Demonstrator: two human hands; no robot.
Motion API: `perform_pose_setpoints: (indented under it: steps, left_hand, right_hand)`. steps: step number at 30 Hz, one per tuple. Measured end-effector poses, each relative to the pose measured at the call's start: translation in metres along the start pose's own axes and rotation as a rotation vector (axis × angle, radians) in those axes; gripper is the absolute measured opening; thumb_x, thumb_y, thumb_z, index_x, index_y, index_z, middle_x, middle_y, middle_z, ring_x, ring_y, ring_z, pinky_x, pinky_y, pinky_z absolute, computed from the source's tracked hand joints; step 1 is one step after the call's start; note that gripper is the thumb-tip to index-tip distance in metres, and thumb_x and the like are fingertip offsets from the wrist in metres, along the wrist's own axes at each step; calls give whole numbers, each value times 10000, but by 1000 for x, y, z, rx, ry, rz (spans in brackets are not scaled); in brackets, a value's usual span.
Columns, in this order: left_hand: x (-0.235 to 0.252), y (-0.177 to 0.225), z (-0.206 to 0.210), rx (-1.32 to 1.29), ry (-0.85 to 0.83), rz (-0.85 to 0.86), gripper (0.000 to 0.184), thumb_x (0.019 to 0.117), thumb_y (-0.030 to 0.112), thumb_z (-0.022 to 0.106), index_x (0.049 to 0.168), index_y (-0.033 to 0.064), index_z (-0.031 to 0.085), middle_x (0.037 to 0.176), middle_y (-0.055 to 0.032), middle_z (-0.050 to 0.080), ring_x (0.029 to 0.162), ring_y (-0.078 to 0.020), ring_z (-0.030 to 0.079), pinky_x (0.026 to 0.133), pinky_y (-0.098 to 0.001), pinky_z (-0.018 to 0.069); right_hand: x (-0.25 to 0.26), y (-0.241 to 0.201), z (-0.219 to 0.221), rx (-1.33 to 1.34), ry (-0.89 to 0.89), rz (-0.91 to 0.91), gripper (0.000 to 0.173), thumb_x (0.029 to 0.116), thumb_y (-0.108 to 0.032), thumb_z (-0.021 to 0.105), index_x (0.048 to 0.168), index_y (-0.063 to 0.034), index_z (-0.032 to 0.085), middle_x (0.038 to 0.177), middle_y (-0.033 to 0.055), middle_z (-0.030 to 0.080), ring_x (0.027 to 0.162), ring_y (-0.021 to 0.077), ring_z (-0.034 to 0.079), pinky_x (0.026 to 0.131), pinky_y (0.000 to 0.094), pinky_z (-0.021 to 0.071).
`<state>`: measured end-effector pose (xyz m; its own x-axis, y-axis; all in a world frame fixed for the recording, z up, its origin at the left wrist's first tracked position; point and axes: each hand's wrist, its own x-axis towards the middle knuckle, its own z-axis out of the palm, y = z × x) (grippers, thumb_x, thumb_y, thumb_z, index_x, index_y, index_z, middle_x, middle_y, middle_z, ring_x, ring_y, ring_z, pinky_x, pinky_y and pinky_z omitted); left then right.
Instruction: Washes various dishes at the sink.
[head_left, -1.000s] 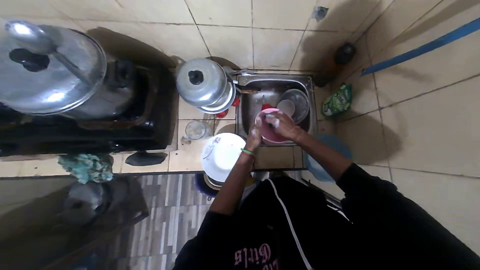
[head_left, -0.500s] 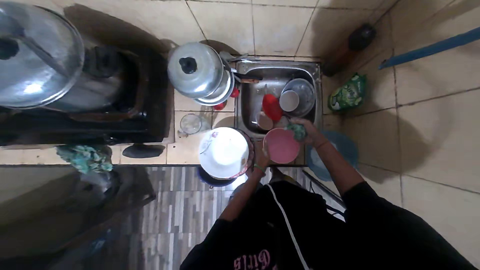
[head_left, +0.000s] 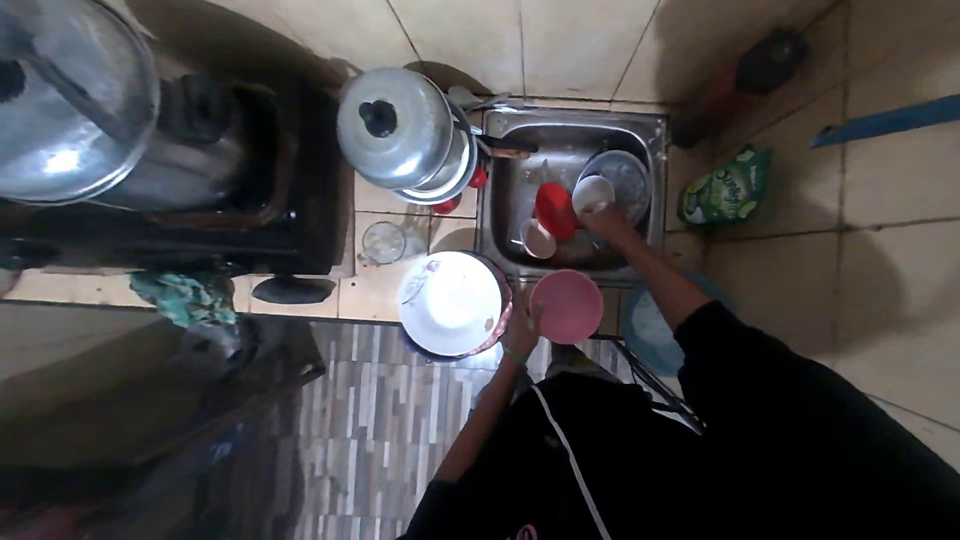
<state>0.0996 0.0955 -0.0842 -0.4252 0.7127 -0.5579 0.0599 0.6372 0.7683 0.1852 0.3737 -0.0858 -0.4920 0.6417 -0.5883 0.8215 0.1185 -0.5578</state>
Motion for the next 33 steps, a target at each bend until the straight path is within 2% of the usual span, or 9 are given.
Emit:
perform_pose_setpoints:
  steps: [5, 10, 17, 22, 24, 26, 28, 31, 33]
  left_hand:
    - [-19, 31, -17, 68, -34, -174, 659, 1044, 205, 577, 1573, -41, 272, 1321, -300, 600, 1165, -364, 636, 1029, -481, 492]
    - [-40, 56, -39, 241, -39, -134, 511, 1049, 226, 561, 1467, -57, 476, 1225, -290, 659, 1111, -396, 665, 1024, -525, 486]
    - [-15, 89, -56, 29, -28, 1, 358, 1093, 205, 466, 1280, -45, 642, 1094, -224, 706, 976, -287, 698, 923, -450, 546]
    - [29, 115, -32, -263, 5, 31, 713, 1069, 592, 324, 1617, 141, 251, 1485, -236, 505, 1280, -369, 574, 1025, -560, 499]
    - [45, 133, -27, -378, 89, -4, 775, 1065, 526, 423, 1641, 107, 115, 1558, -248, 414, 1381, -362, 492, 1107, -549, 437]
    - [45, 142, -27, -453, 164, -27, 660, 1042, 278, 551, 1593, 75, 248, 1443, -240, 524, 1267, -319, 573, 1040, -502, 492]
    - [38, 139, -29, -482, 169, 16, 463, 1062, 111, 436, 1508, 4, 380, 1336, -225, 579, 1148, -253, 606, 974, -432, 516]
    - [26, 131, -31, -452, 129, 98, 444, 1127, 274, 310, 1480, 40, 442, 1333, -203, 592, 1153, -247, 610, 974, -452, 516]
    - [15, 121, -28, -413, 124, 143, 601, 1106, 518, 239, 1523, 128, 427, 1437, -174, 551, 1265, -289, 568, 1037, -518, 475]
  right_hand:
    - [22, -23, 52, -233, -110, -107, 478, 958, -383, 694, 1268, -20, 676, 1258, 273, 661, 1205, 474, 612, 995, 693, 460]
    - [38, -32, 73, -395, -109, -49, 436, 1021, -323, 567, 1261, 29, 664, 1314, 283, 631, 1250, 470, 583, 1005, 671, 448]
    - [6, -16, -5, 403, 53, 122, 393, 1007, -244, 648, 1261, 56, 636, 1232, 263, 651, 1144, 362, 622, 1020, 551, 475]
    - [-87, -60, -10, -119, 83, -384, 260, 1021, -225, 611, 1070, -7, 743, 1081, 210, 719, 1029, 388, 688, 902, 625, 525]
    - [-116, -80, -4, -360, 96, -566, 222, 1002, -204, 628, 1079, -39, 756, 1091, 192, 726, 1027, 399, 698, 846, 624, 545]
    - [-127, -85, -2, -352, 108, -684, 179, 957, -208, 677, 1012, -62, 764, 1025, 151, 734, 986, 351, 711, 808, 578, 566]
    - [-129, -82, -6, -71, 111, -730, 165, 937, -193, 719, 998, -50, 775, 1025, 122, 747, 973, 268, 718, 871, 499, 577]
    - [-145, -92, -15, 442, 258, -525, 291, 1013, -223, 626, 1197, -13, 706, 1196, 167, 701, 1046, 256, 689, 915, 459, 574]
    - [-149, -104, -7, 432, 314, -406, 445, 1061, -312, 517, 1459, -114, 533, 1494, 138, 530, 1307, 288, 560, 1039, 521, 493]
